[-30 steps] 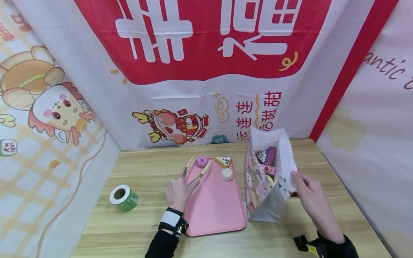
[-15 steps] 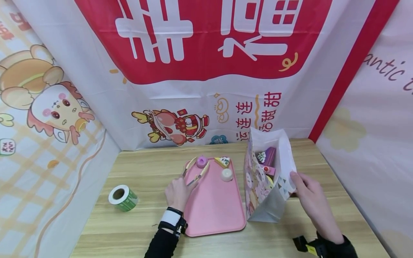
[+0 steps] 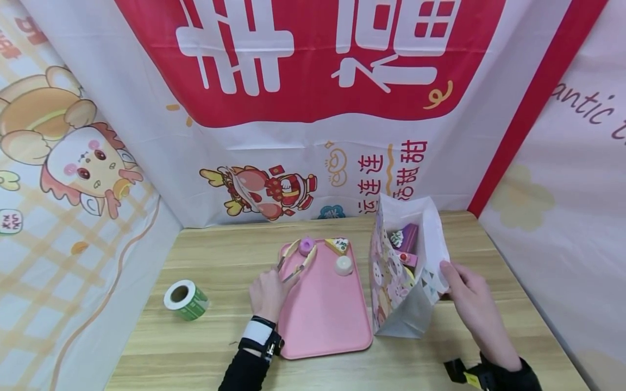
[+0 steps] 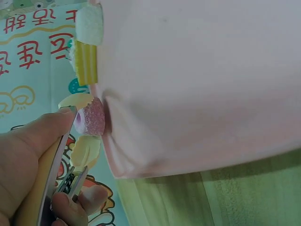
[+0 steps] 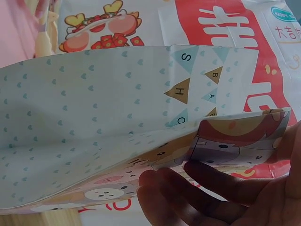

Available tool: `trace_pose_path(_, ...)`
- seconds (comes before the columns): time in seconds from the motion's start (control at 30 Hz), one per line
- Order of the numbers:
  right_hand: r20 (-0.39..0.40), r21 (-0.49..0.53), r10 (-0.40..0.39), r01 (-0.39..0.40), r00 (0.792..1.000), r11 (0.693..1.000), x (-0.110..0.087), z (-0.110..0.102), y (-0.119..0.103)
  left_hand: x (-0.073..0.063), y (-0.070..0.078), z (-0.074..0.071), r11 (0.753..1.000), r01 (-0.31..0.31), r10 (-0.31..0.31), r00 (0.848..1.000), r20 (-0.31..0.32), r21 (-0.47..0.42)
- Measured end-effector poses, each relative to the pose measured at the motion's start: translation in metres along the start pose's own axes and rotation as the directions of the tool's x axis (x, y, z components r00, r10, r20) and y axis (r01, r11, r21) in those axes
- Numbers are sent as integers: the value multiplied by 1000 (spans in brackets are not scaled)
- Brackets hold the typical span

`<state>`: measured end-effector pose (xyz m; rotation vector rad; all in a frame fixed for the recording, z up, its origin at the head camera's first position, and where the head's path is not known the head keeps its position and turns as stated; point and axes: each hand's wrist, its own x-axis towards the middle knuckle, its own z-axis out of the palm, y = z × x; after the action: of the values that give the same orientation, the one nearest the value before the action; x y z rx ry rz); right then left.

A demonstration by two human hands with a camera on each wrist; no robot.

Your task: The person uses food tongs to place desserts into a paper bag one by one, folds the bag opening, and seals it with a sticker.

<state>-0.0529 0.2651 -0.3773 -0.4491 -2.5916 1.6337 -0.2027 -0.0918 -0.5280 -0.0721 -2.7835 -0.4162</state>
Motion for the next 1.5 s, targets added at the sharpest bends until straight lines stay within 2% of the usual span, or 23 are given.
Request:
trace_pose_path(0.13, 5, 8, 8, -8, 1000, 1000, 0, 0, 1, -6, 2, -9, 999, -6, 7, 1000, 3, -47)
trace_pose_path(0.37, 12, 17, 27, -28, 1000, 999, 0, 2, 1, -20, 9, -27, 996, -33, 29, 999, -41, -86)
trace_pose_path(0.5, 8, 18, 27, -27, 1000, 999, 1, 3, 1, -32, 14, -39, 988, -3, 0, 1000, -21, -153)
trace_pose_path(0.63, 6, 14, 25, -25, 1000, 1000, 1, 3, 1, -43, 19, -50, 980, 16, -24, 999, -38, -199)
trace_pose_path(0.73, 9, 14, 23, -23, 1000, 1000, 0, 4, 1, -50, 22, -60, 978, 20, -32, 998, -57, -208)
trace_pose_path(0.93, 9, 10, 2, -2, 1000, 1000, 0, 4, 0, -59, 26, -76, 976, 17, -28, 998, -49, -217)
trace_pose_path(1.13, 3, 18, -9, 9, 1000, 1000, 0, 5, 2, -65, 24, -86, 974, -24, -5, 992, -123, -227)
trace_pose_path(1.5, 16, -1, 14, -14, 1000, 1000, 2, 8, -2, -73, 35, -114, 956, -52, -3, 982, -186, -288)
